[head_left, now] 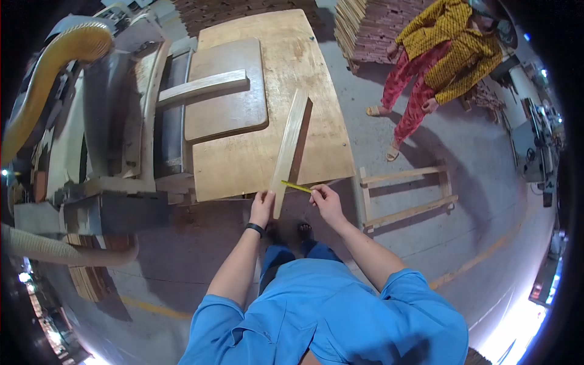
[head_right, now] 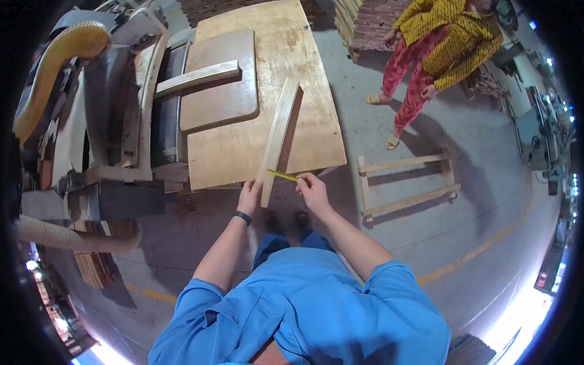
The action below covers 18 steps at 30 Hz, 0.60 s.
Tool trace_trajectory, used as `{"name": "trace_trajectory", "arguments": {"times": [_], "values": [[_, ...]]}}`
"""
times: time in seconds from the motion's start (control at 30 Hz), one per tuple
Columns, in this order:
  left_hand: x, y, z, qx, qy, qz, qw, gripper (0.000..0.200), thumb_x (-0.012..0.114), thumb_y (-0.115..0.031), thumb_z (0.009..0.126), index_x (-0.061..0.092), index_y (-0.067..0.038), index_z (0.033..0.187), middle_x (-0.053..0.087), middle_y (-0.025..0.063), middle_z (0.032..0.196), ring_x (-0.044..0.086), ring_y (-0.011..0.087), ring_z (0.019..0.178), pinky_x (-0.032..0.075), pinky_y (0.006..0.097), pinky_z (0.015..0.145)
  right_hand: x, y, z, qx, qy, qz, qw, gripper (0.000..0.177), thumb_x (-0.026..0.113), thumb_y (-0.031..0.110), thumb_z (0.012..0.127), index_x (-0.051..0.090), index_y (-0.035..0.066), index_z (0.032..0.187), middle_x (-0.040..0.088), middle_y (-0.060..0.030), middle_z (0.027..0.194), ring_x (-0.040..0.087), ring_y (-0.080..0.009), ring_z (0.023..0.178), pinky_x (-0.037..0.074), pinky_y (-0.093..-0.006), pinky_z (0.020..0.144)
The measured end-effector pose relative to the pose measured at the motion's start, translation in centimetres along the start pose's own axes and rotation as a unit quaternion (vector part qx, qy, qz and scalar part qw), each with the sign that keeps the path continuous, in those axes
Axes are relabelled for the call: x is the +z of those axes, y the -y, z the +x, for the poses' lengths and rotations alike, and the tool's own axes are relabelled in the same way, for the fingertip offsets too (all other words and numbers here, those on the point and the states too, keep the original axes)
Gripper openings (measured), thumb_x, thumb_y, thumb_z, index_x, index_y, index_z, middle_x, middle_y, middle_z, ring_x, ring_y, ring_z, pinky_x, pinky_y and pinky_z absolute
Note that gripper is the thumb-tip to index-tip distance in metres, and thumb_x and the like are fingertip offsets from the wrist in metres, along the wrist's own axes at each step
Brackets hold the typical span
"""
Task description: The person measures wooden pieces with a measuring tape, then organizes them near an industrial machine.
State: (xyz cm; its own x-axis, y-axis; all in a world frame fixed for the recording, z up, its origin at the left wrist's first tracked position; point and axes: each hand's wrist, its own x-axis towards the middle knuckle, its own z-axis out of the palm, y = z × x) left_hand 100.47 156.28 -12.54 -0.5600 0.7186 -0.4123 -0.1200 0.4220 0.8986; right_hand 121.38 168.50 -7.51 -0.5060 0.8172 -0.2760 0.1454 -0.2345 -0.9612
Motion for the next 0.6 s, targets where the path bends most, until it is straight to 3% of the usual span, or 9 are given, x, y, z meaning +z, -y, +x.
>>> {"name": "trace_trajectory", "arguments": {"times": [0.03,0.2,0.3,0.4,0.5,0.57,0.6], "values": [[-0.7,1.0,0.5,-0.015,-0.025,-0.007,1.000,0.056,0.067,-0.037,0.094,0.055,0.006,0.128,0.066,0.0198,0.118,0.063,0.0255,0.109,0.047,0.0349,0.097,0.5,0.1,-0.6,-0.005,0.009,0.000,1.000,0.017,0.058,0.013,0.099,0.066,-0.001,0.105,0.065,-0.0036,0.076,0.061,-0.0089,0.071,0.050,-0.0252,0.064],[-5.0,3.5,-6.3,0.095,-0.130,0.189,0.969,0.058,0.072,-0.036,0.090,0.055,0.003,0.129,0.058,0.0223,0.121,0.058,0.0351,0.115,0.045,0.0392,0.100,5.5,1.4,-3.8,-0.014,0.107,-0.028,0.994,0.017,0.058,0.014,0.099,0.065,0.000,0.106,0.065,-0.0019,0.078,0.059,-0.0093,0.070,0.049,-0.0260,0.065],[-9.9,7.6,-13.6,0.071,-0.155,0.119,0.978,0.051,0.071,-0.032,0.092,0.057,-0.001,0.129,0.059,0.0199,0.122,0.059,0.0323,0.114,0.047,0.0388,0.099,10.5,1.2,-6.5,-0.016,0.191,-0.096,0.977,0.016,0.059,0.014,0.099,0.066,0.000,0.105,0.066,-0.0029,0.080,0.060,-0.0089,0.074,0.050,-0.0259,0.069],[-15.4,14.9,-22.8,-0.020,-0.171,0.056,0.984,0.040,0.069,-0.026,0.092,0.064,-0.001,0.122,0.069,0.0162,0.117,0.065,0.0262,0.109,0.050,0.0367,0.096,17.0,-0.9,-10.1,-0.018,0.292,-0.143,0.945,0.018,0.060,0.015,0.097,0.066,0.000,0.104,0.067,-0.0047,0.080,0.063,-0.0107,0.075,0.051,-0.0286,0.070],[-20.0,21.5,-34.1,-0.096,-0.239,0.027,0.966,0.038,0.070,-0.021,0.092,0.063,0.001,0.122,0.068,0.0160,0.118,0.065,0.0239,0.110,0.049,0.0352,0.097,24.7,-2.1,-14.7,-0.030,0.405,-0.239,0.882,0.022,0.060,0.019,0.095,0.067,0.001,0.105,0.069,-0.0111,0.082,0.065,-0.0170,0.075,0.052,-0.0331,0.073],[-22.4,30.4,-41.2,-0.139,-0.295,-0.027,0.945,0.038,0.070,-0.020,0.092,0.063,0.001,0.122,0.068,0.0163,0.116,0.065,0.0229,0.109,0.050,0.0343,0.096,29.6,-4.6,-17.4,-0.088,0.463,-0.286,0.834,0.024,0.061,0.022,0.094,0.067,0.001,0.105,0.069,-0.0137,0.084,0.067,-0.0221,0.077,0.053,-0.0358,0.074],[-23.2,30.3,-45.1,-0.199,-0.317,-0.018,0.927,0.038,0.071,-0.020,0.091,0.063,0.001,0.121,0.070,0.0161,0.110,0.067,0.0228,0.104,0.053,0.0340,0.092,32.1,-6.4,-18.2,-0.121,0.498,-0.308,0.802,0.025,0.061,0.023,0.094,0.067,0.002,0.105,0.070,-0.0150,0.085,0.067,-0.0247,0.078,0.053,-0.0372,0.074]]}}
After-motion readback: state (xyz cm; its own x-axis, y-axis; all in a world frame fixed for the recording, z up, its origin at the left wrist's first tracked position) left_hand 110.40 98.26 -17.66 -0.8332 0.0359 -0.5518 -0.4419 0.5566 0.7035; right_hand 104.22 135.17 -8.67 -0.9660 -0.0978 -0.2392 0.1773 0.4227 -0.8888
